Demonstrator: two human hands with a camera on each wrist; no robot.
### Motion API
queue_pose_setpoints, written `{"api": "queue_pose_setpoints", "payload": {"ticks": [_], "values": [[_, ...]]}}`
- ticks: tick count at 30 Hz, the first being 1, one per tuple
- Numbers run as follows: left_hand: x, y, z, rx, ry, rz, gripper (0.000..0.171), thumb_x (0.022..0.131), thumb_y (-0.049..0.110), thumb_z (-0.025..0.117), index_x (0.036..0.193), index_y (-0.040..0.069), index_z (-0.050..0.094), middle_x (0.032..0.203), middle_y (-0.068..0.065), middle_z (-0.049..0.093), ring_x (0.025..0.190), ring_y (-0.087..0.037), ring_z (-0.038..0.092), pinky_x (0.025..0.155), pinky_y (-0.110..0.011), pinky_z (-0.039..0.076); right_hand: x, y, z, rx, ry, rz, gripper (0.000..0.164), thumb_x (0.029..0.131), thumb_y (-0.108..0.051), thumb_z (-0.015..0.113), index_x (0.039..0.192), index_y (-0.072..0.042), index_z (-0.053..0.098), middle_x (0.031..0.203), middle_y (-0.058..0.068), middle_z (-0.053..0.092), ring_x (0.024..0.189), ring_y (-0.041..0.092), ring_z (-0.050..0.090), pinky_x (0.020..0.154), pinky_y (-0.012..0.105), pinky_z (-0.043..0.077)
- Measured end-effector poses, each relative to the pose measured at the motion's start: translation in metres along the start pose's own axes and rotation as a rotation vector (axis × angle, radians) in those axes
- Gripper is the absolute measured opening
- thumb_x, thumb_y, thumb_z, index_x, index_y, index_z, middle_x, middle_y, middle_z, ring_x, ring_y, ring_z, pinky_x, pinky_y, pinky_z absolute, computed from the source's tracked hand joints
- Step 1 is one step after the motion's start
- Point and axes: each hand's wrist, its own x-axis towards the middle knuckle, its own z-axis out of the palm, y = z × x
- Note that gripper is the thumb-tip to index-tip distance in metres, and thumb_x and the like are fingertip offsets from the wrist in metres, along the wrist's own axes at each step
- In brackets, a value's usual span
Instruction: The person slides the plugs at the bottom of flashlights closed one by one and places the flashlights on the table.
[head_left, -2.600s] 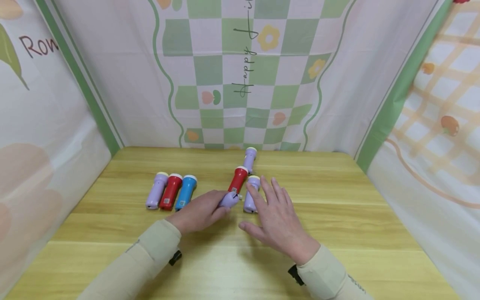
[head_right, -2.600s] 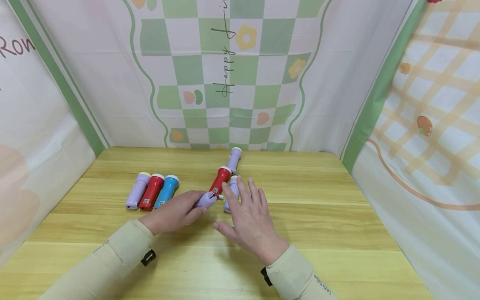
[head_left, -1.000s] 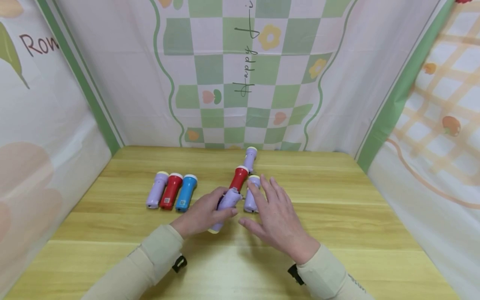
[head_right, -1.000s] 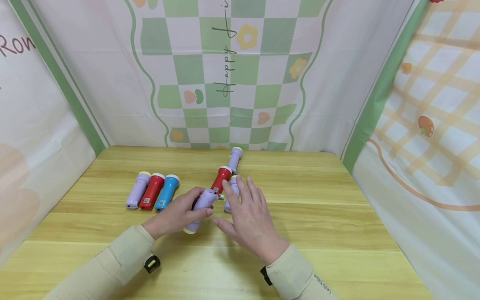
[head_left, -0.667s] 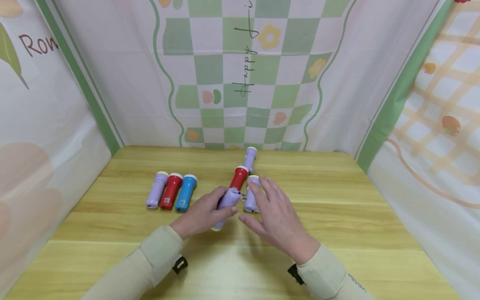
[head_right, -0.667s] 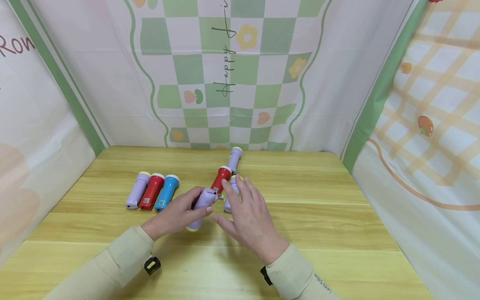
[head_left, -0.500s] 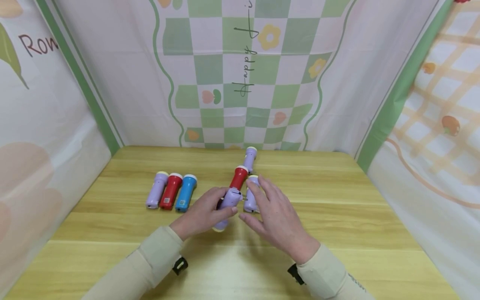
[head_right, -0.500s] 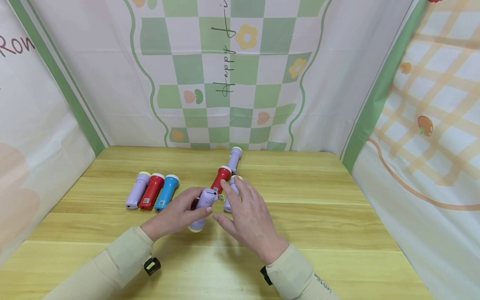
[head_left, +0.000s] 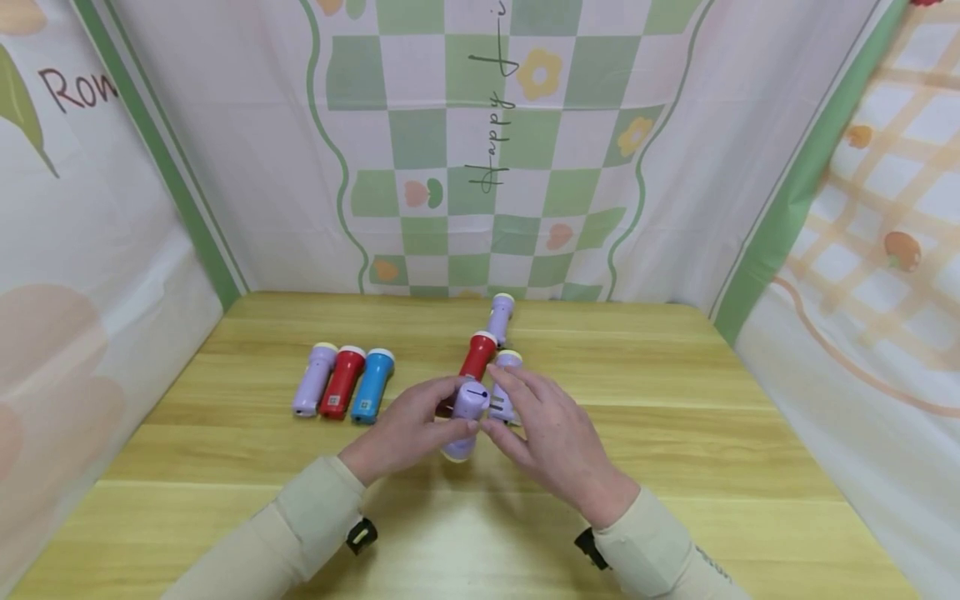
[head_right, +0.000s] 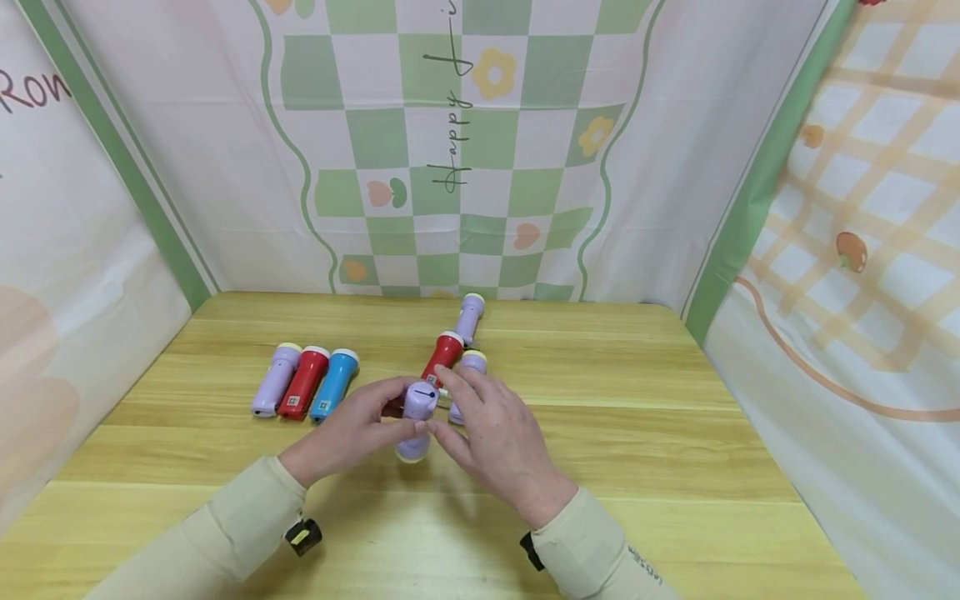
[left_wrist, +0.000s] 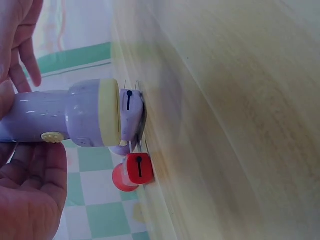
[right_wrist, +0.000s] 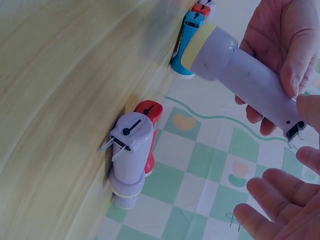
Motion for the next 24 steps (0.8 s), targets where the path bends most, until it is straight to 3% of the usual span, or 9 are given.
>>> {"api": "queue_pose_setpoints", "payload": {"ticks": [10, 24], "values": [[-0.0019, 0.0046, 0.0003, -0.016, -0.017, 0.043, 0.046, 0.097, 0.023, 0.077, 0.14, 0.019, 0.063, 0.125, 0.008, 0.071, 0.113, -0.013, 0.069, 0.098, -0.029, 0.058, -0.0015, -0.0005, 0.0004, 0.011, 0.04, -0.027, 0.056, 0.102, -0.044, 0.067, 0.145, -0.009, 0.059, 0.109, 0.008, 0.075, 0.093, 0.021, 0.072, 0.071, 0.037, 0.061], [-0.0046, 0.0076, 0.0034, -0.005, 0.017, 0.075, 0.047, 0.094, 0.019, 0.08, 0.139, 0.017, 0.065, 0.126, 0.005, 0.073, 0.112, -0.013, 0.071, 0.094, -0.024, 0.058, -0.0021, -0.0008, 0.0009, 0.035, 0.061, -0.055, 0.049, 0.101, -0.041, 0.069, 0.137, -0.009, 0.063, 0.111, 0.005, 0.077, 0.094, 0.02, 0.074, 0.074, 0.036, 0.063]]}}
